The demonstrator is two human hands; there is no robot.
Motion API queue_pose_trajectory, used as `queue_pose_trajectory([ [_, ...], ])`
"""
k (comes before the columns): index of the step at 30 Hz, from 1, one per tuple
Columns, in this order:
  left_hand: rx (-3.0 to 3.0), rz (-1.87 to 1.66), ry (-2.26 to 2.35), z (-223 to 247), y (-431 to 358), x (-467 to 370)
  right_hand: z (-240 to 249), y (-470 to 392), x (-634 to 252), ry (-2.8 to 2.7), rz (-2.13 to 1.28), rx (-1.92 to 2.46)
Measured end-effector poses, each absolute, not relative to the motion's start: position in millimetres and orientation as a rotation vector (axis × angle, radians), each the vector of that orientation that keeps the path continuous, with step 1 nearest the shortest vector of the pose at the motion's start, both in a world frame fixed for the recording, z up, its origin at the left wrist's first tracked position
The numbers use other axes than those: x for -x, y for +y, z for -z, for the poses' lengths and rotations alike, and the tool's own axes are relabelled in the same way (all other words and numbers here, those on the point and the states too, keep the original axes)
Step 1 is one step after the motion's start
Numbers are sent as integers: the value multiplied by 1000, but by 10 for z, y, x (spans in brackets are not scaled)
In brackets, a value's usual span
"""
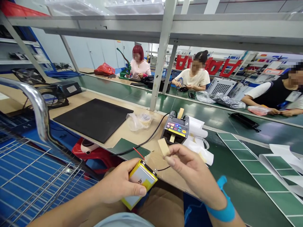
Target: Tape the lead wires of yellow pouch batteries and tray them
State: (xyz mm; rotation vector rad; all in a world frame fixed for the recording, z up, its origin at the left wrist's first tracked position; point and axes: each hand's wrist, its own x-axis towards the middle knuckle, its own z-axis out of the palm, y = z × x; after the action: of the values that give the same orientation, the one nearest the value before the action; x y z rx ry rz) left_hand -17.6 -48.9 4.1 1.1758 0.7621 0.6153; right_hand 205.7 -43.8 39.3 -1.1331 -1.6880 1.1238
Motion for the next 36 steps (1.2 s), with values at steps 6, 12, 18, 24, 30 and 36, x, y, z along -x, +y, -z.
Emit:
queue_pose_trajectory([
  [6, -1131, -551, 718, 6, -501, 167, -782, -249, -2123, -2256, -1123, 1052],
  [12, -1209, -487, 716, 24, -528, 188, -814, -123, -1933, -2459, -1315, 946],
  [18, -1278, -484, 726, -13, -529, 218, -816, -146, -1811, -2460, -1392, 901],
  [24, -1338, -460, 773, -6, -527, 217, -801, -125, -1786, -2539, -1314, 877],
  [30, -1365, -464, 791, -14, -527, 216, -791, -133, -1763, -2489, -1393, 882],
  [36, -1397, -456, 813, -14, -520, 209, -765, -154, -1748, -2394, -1505, 874],
])
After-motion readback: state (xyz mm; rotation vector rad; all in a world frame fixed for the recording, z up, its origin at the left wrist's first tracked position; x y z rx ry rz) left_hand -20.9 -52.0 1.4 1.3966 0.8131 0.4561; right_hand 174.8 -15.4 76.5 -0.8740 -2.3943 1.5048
